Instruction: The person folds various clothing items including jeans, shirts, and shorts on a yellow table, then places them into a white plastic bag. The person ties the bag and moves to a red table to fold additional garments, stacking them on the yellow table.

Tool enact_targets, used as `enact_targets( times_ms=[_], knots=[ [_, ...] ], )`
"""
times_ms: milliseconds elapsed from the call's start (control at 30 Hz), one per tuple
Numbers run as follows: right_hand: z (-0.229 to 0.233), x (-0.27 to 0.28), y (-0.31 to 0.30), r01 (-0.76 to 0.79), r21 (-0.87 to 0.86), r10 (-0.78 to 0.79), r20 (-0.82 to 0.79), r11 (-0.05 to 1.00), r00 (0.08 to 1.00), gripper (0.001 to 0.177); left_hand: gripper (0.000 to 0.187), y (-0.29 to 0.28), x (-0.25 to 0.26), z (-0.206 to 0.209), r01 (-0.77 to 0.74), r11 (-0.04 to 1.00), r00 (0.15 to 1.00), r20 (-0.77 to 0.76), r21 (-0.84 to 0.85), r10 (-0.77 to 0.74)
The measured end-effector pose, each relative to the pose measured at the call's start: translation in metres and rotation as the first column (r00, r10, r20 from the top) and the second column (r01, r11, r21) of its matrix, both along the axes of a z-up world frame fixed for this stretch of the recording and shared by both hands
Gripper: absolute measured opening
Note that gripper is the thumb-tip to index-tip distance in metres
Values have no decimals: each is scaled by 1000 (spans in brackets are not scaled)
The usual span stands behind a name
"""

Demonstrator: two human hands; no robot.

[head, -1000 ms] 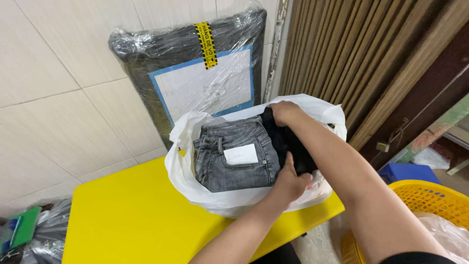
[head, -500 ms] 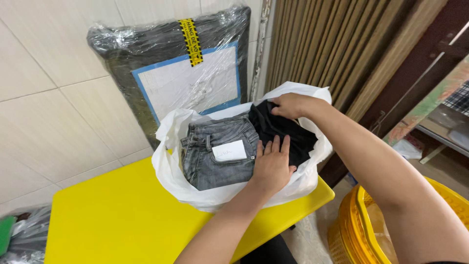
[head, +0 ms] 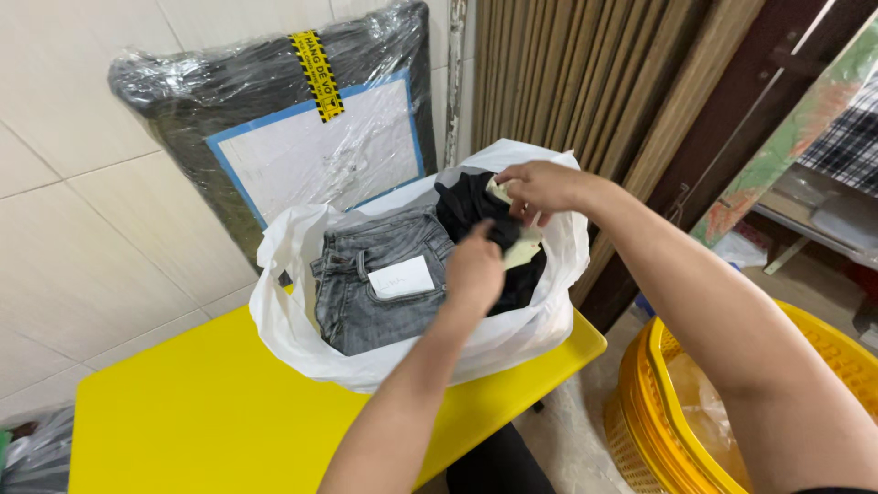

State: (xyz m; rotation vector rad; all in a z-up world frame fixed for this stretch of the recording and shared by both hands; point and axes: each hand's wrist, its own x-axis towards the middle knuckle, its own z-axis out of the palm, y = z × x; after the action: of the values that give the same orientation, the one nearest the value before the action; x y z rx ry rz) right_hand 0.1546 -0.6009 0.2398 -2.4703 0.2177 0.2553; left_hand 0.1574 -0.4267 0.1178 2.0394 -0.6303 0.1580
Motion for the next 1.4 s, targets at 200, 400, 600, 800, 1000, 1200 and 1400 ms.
enact_targets(
  times_ms=[200, 400, 600, 800, 1000, 1200, 1400],
  knots=[
    [-9, -13, 20, -6, -531, 4, -5, 848, 1000, 49, 41, 17, 35, -23, -86, 931, 995, -77, -355, 62],
    [-45, -47, 63, 7, -839, 205, 141, 544, 969, 65, 44, 17, 29, -23, -92, 917, 989, -143, -389, 39],
    [-51, -58, 53, -26, -814, 277, 167, 580, 946, 73, 44, 21, 34, -25, -53, 938, 997, -74, -343, 29],
    [-61, -60, 44, -58, -854, 451, 215, 517, 867, 59, 47, 21, 34, -28, -113, 831, 962, -270, -544, -46],
    [-73, -52, 24, -132, -849, 382, 86, 511, 920, 40, 48, 21, 36, -28, -141, 827, 967, -256, -544, -4],
    [-78, -49, 13, -150, -847, 505, 153, 509, 850, 38, 49, 19, 32, -29, -154, 821, 949, -315, -551, -34],
    [-11, -62, 8, 152, -555, 41, 320, 818, 946, 29, 49, 18, 18, -20, -36, 848, 951, -279, -528, -133]
  ],
)
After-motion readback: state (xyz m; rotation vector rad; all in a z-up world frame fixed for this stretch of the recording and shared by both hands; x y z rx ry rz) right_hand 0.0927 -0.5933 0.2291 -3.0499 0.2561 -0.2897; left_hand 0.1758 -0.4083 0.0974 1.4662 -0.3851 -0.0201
